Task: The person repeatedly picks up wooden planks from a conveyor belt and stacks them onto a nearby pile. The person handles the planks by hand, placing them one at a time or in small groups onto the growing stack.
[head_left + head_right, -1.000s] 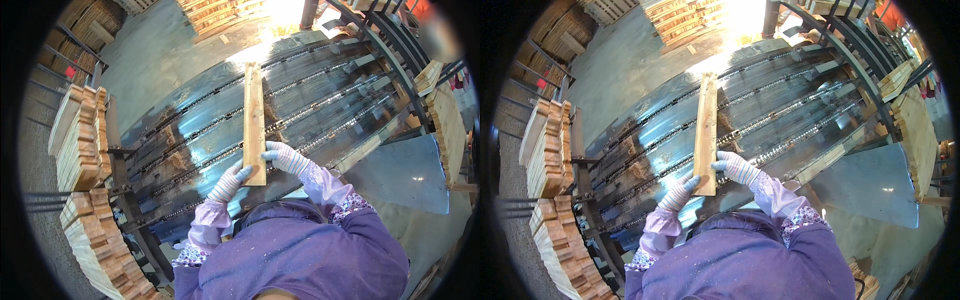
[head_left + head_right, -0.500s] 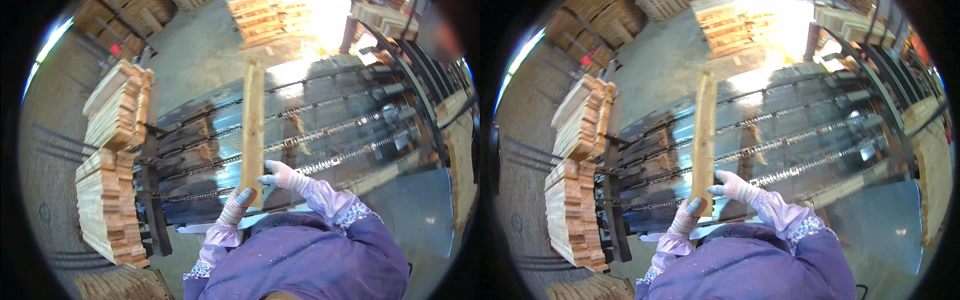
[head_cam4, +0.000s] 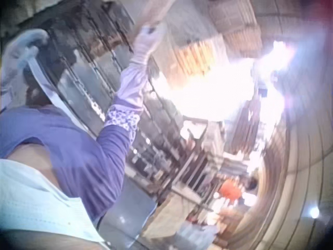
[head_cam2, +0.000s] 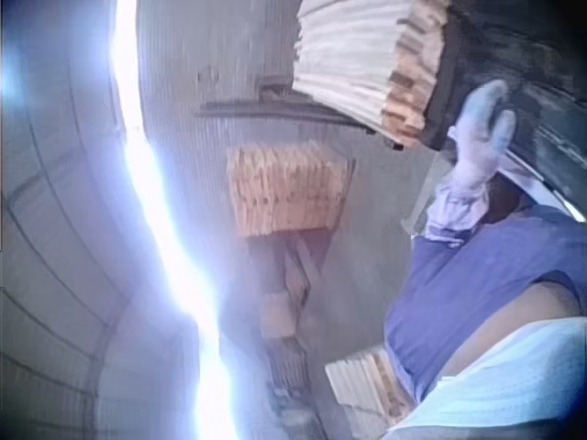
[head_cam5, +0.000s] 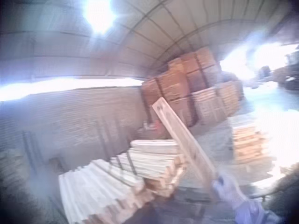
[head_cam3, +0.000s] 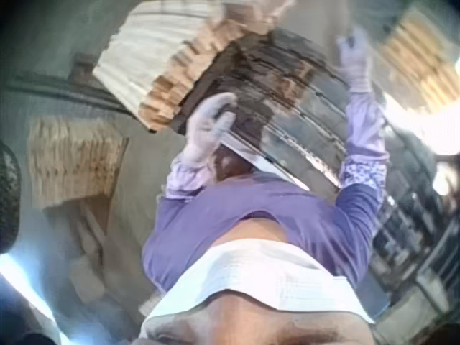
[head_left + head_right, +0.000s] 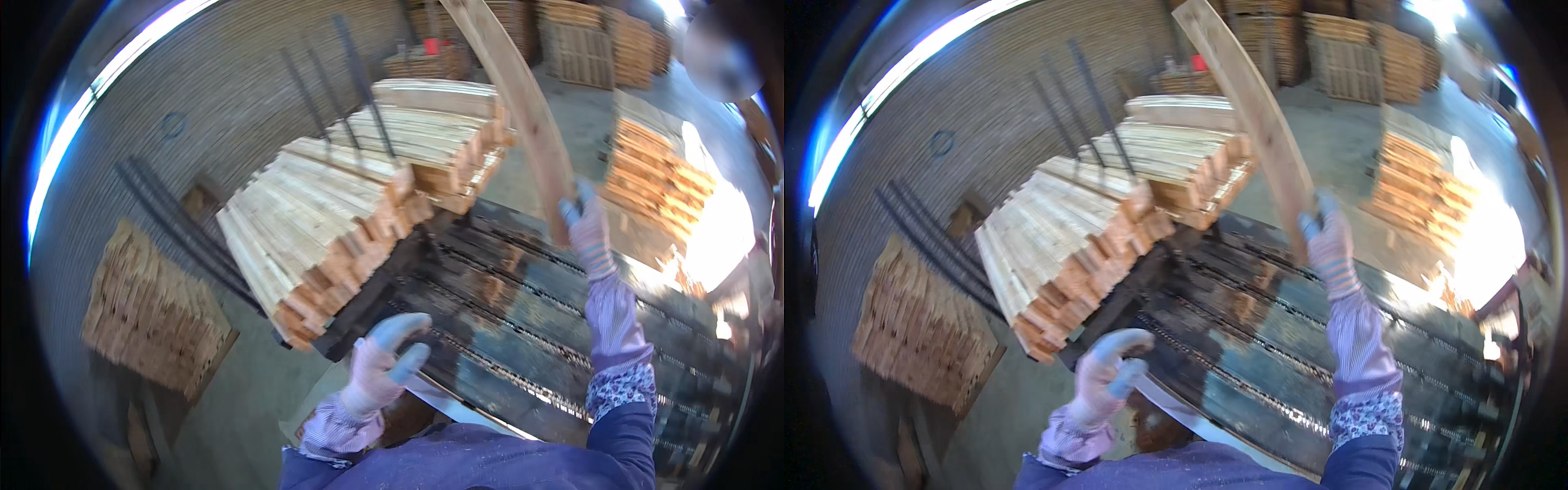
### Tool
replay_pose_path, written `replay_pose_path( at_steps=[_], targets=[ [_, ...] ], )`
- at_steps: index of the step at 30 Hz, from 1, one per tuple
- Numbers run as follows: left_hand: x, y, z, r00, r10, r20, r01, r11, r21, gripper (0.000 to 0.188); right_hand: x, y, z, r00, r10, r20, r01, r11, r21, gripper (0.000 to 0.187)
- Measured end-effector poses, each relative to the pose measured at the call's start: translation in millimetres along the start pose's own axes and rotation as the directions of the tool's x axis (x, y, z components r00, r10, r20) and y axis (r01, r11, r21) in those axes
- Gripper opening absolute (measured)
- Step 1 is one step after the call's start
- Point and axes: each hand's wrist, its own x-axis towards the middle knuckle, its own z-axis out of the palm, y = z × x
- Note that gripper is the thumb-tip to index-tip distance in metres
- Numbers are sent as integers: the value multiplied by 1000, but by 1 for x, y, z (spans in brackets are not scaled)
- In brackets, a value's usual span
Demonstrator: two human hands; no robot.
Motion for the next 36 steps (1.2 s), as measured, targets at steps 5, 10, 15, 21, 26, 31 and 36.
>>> replay_pose_path(
  at_steps=[5,10,15,21,26,31,36],
  targets=[
    [5,5,-101,778,300,-552,-219,953,209,49,175,-29,100,957,-273,-99,251,950,-187,45],
    [-5,-10,-150,748,93,-657,-3,991,137,67,262,-78,205,920,-386,65,370,806,-462,48],
    [1,-37,-149,646,16,-763,54,996,66,64,271,-34,231,931,-205,302,363,452,-815,38],
    [22,-31,-143,615,-121,-779,61,992,-106,72,263,-52,203,939,-247,240,344,664,-663,57],
    [22,-27,-140,579,-279,-766,90,956,-280,73,132,-112,171,813,-483,326,379,863,334,70],
    [18,-38,-143,748,-140,-648,27,983,-181,94,24,-146,161,610,-583,536,497,809,315,116],
    [4,-40,-136,856,-83,-510,-6,985,-170,137,1,-156,186,636,-431,640,399,894,205,141]
  ],
)
